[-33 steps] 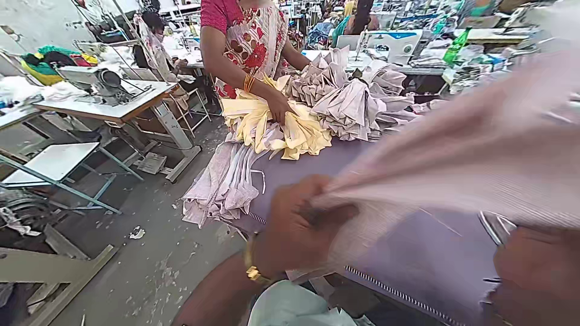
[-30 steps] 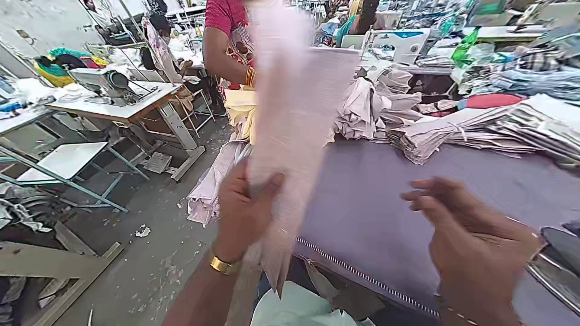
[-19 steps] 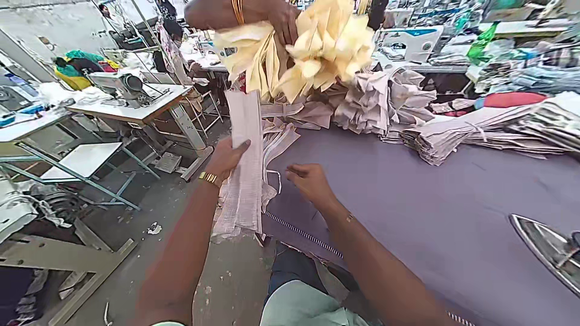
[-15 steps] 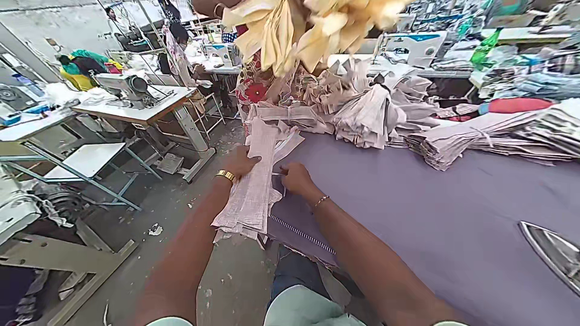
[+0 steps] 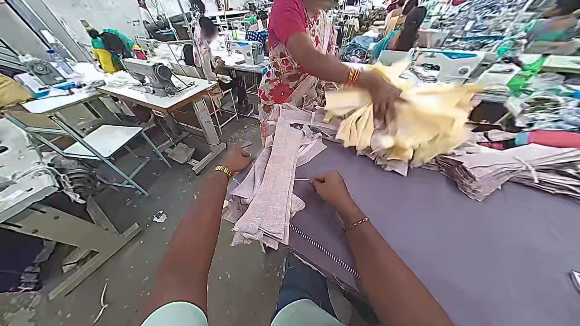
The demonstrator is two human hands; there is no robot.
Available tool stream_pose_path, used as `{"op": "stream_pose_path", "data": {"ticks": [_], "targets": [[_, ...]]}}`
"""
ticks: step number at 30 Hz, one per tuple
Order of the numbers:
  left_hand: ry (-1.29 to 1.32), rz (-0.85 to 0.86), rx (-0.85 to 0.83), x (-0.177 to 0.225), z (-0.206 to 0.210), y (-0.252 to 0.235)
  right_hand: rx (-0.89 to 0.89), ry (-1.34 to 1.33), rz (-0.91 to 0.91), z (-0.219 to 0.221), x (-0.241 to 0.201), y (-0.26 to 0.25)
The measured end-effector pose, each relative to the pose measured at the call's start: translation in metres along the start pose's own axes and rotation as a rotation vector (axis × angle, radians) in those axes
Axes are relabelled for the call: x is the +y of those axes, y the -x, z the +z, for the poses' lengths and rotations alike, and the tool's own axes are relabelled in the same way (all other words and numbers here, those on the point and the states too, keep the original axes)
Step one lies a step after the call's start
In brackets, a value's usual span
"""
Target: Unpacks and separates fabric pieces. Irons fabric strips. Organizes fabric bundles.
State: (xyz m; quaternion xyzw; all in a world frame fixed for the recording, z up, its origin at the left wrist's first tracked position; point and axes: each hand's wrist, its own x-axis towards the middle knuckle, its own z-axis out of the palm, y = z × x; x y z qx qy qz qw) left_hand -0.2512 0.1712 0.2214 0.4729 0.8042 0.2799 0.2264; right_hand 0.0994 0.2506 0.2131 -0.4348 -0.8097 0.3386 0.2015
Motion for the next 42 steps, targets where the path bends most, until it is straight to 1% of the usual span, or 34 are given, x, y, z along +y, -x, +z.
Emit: {"op": "stream_pose_path", "data": {"ticks": [1, 3, 5, 8, 9, 11, 13, 14, 15, 17, 19, 21, 23, 25, 26, 28, 30, 32, 35, 39, 42], "targets": [[0.059, 0.019, -0.022, -0.007, 0.010, -0.005, 0.008, -0.008, 0.006, 0.001, 0.002, 0.000], [0.135, 0.026, -0.009, -0.009, 0.019, -0.005, -0.006, -0.019, 0.021, 0.004, 0.003, 0.001], [0.140, -0.031, -0.005, -0.008, 0.021, -0.003, -0.013, -0.028, 0.037, 0.005, 0.004, 0.002], [0.128, -0.043, -0.010, -0.008, 0.013, 0.001, 0.029, -0.108, 0.023, 0.004, 0.002, 0.002], [0.177, -0.035, 0.030, -0.010, 0.012, 0.003, 0.066, -0.150, 0.011, 0.005, 0.000, 0.003], [0.390, 0.003, 0.172, -0.010, 0.013, 0.004, 0.148, -0.235, -0.007, 0.009, -0.004, 0.002], [0.571, 0.061, 0.328, 0.003, 0.011, 0.009, 0.207, -0.329, -0.023, 0.016, -0.007, -0.001], [0.604, 0.103, 0.379, 0.013, 0.007, 0.013, 0.230, -0.362, -0.041, 0.021, -0.008, -0.003], [0.592, 0.164, 0.406, 0.024, 0.002, 0.018, 0.251, -0.362, -0.076, 0.025, -0.010, -0.006], [0.411, 0.358, 0.370, 0.047, -0.003, 0.028, 0.291, -0.287, -0.187, 0.031, -0.015, -0.012], [0.218, 0.552, 0.227, 0.069, 0.002, 0.037, 0.328, -0.158, -0.310, 0.032, -0.022, -0.020], [0.072, 0.606, 0.084, 0.082, 0.022, 0.042, 0.317, -0.043, -0.390, 0.032, -0.030, -0.027], [-0.045, 0.581, 0.014, 0.089, 0.039, 0.045, 0.259, 0.023, -0.406, 0.031, -0.039, -0.036], [-0.079, 0.533, 0.008, 0.090, 0.048, 0.047, 0.140, 0.013, -0.308, 0.027, -0.044, -0.044], [-0.074, 0.519, 0.015, 0.089, 0.051, 0.048, 0.096, -0.056, -0.225, 0.028, -0.041, -0.050], [-0.021, 0.480, 0.024, 0.091, 0.051, 0.051, 0.055, -0.305, -0.094, 0.028, -0.031, -0.058], [0.025, 0.429, -0.003, 0.095, 0.052, 0.056, 0.053, -0.508, -0.042, 0.029, -0.024, -0.055], [0.064, 0.402, -0.026, 0.097, 0.057, 0.057, 0.062, -0.605, -0.047, 0.028, -0.022, -0.048], [0.079, 0.377, -0.045, 0.100, 0.062, 0.053, 0.069, -0.664, -0.089, 0.026, -0.022, -0.042], [-0.058, 0.360, -0.051, 0.110, 0.064, 0.051, 0.043, -0.645, -0.153, 0.028, -0.022, -0.042], [-0.112, 0.362, -0.011, 0.113, 0.065, 0.053, -0.012, -0.686, -0.129, 0.017, -0.026, -0.038]]}}
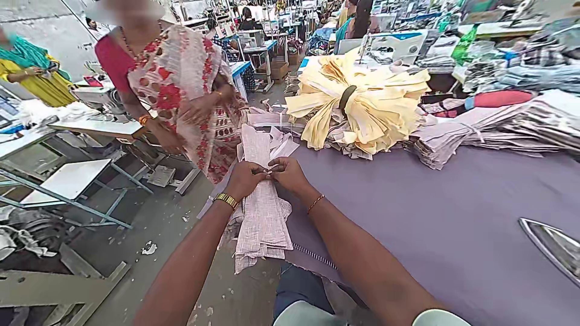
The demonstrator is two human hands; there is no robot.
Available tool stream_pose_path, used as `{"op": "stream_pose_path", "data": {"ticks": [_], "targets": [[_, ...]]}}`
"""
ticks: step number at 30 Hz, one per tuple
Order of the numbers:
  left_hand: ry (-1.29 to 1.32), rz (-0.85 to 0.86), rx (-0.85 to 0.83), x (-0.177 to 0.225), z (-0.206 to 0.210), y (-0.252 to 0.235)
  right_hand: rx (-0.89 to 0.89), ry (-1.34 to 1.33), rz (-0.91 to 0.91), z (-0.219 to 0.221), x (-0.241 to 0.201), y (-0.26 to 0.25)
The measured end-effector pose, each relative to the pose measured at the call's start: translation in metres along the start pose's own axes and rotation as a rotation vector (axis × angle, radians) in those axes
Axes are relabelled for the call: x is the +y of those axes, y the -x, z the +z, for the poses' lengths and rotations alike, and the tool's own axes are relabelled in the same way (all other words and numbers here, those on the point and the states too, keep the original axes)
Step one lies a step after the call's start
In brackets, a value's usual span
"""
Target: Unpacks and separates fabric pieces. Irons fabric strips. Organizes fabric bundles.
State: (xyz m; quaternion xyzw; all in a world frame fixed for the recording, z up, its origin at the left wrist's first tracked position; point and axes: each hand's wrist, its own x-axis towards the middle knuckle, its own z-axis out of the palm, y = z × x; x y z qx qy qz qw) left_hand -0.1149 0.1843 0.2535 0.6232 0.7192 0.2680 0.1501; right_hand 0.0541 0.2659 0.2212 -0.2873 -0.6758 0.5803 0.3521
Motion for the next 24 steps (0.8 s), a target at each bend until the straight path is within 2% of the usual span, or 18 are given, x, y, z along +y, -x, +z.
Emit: {"op": "stream_pose_path", "data": {"ticks": [3, 5, 9, 16, 20, 24], "targets": [[-0.006, 0.010, 0.035, 0.001, 0.001, 0.002, -0.022, 0.040, -0.003, -0.006, -0.001, 0.001], [0.009, 0.026, 0.058, 0.000, 0.002, 0.004, 0.030, 0.097, -0.011, -0.005, 0.003, 0.000], [0.026, 0.046, 0.095, -0.005, 0.004, 0.007, 0.134, -0.007, -0.040, -0.003, 0.006, 0.001], [0.072, 0.066, 0.151, -0.013, 0.006, 0.009, 0.040, 0.142, -0.092, 0.000, 0.008, -0.001], [0.056, 0.074, 0.167, -0.013, 0.006, 0.009, 0.070, 0.230, -0.153, 0.004, 0.011, -0.001], [0.058, 0.110, 0.192, -0.018, 0.008, 0.008, 0.064, 0.203, -0.165, 0.003, 0.012, -0.001]]}}
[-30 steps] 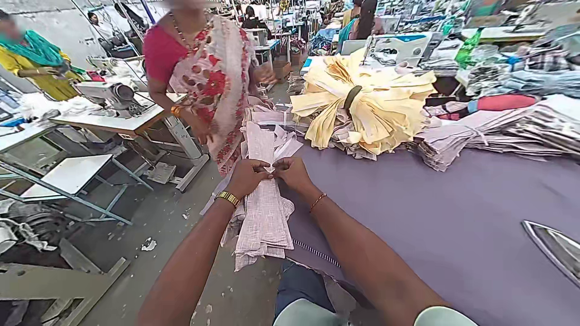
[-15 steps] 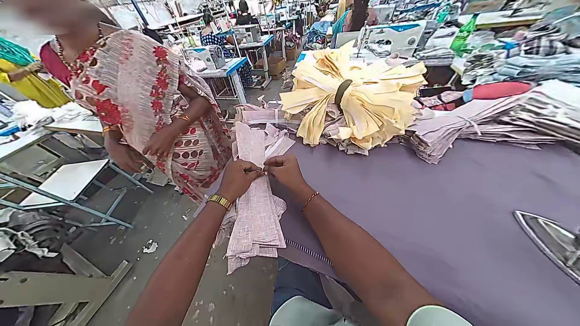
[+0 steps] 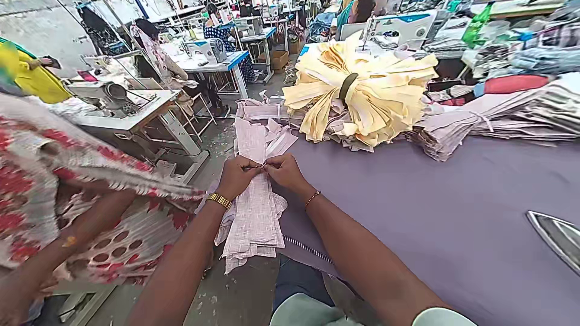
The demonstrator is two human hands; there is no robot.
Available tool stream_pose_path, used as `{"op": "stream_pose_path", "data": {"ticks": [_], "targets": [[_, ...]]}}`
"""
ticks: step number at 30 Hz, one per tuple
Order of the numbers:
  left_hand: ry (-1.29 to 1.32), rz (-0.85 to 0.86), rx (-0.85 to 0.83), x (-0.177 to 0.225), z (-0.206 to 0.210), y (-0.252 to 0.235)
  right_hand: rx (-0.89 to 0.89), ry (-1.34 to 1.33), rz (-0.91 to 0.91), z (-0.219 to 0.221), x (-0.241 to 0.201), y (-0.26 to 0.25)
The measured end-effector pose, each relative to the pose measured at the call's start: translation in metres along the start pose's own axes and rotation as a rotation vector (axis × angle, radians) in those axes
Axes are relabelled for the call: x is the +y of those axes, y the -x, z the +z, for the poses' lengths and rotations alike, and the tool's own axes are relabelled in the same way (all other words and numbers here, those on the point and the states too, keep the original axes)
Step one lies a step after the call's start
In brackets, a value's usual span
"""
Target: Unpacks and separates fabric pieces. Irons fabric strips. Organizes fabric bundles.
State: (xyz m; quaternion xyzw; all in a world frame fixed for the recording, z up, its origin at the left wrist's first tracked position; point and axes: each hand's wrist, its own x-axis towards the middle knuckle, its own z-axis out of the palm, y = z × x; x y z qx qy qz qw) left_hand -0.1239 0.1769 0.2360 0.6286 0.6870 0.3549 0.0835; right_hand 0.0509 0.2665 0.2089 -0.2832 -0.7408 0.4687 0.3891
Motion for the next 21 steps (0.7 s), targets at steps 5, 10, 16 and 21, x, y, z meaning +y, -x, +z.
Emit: {"op": "stream_pose_path", "data": {"ticks": [5, 10, 16, 21], "targets": [[-0.052, 0.261, 0.059, -0.012, 0.000, -0.001, 0.142, -0.130, 0.063, 0.009, 0.004, 0.000], [-0.304, 0.640, 0.038, -0.008, -0.010, -0.001, 0.182, -0.104, 0.038, 0.022, 0.011, -0.003], [-0.509, 0.799, -0.066, 0.006, -0.012, -0.001, -0.019, -0.294, 0.160, 0.013, 0.014, -0.007], [-0.518, 0.741, -0.106, 0.007, -0.011, -0.004, 0.000, -0.305, 0.297, 0.007, 0.006, -0.003]]}}
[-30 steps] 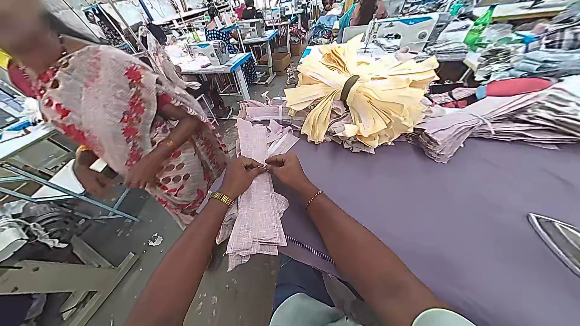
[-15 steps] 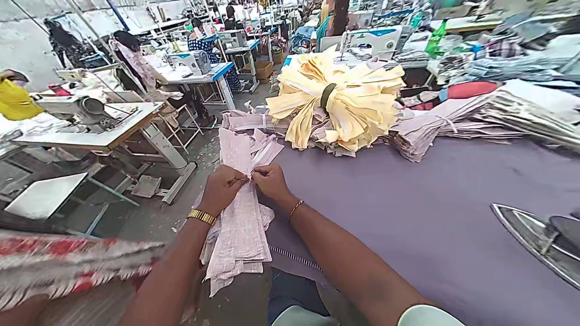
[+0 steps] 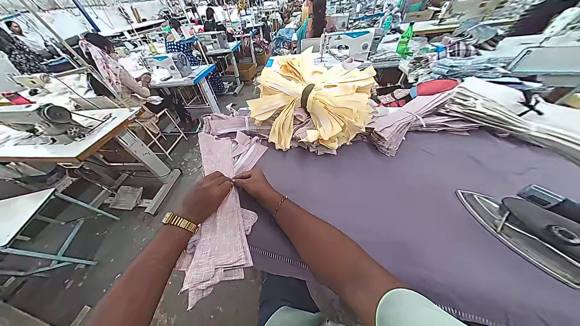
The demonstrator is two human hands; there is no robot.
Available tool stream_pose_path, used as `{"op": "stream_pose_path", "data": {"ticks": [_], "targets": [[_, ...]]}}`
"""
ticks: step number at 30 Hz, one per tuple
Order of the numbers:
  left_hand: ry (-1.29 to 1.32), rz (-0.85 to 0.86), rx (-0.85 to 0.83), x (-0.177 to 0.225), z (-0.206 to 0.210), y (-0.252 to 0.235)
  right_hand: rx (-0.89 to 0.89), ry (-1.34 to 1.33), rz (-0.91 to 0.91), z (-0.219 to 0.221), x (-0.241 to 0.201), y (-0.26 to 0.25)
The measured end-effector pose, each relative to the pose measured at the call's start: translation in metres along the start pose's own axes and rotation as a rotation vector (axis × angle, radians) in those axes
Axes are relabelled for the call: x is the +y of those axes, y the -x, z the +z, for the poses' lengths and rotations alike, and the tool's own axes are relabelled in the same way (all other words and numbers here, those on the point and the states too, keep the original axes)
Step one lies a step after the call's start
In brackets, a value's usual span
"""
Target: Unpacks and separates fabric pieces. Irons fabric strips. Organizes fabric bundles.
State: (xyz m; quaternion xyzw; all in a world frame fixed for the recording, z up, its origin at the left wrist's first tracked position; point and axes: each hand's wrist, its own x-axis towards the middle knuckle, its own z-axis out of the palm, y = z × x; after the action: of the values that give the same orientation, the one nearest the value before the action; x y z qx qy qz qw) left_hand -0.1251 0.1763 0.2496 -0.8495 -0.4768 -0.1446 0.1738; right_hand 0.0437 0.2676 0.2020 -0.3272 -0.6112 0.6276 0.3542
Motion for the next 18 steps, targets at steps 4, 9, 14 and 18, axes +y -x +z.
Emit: {"op": "stream_pose_path", "data": {"ticks": [4, 9, 14, 18], "targets": [[0.189, -0.351, -0.041, -0.002, 0.000, -0.005, 0.150, 0.170, -0.104, -0.004, 0.001, 0.000], [0.578, -0.826, -0.106, 0.003, -0.011, -0.020, -0.019, 0.338, -0.225, -0.003, -0.007, 0.007], [0.741, -0.932, -0.054, 0.004, -0.012, -0.022, 0.064, 0.641, -0.401, 0.003, -0.005, 0.014], [0.734, -0.961, 0.015, 0.006, -0.010, -0.016, 0.060, 0.814, -0.484, 0.008, -0.013, 0.021]]}}
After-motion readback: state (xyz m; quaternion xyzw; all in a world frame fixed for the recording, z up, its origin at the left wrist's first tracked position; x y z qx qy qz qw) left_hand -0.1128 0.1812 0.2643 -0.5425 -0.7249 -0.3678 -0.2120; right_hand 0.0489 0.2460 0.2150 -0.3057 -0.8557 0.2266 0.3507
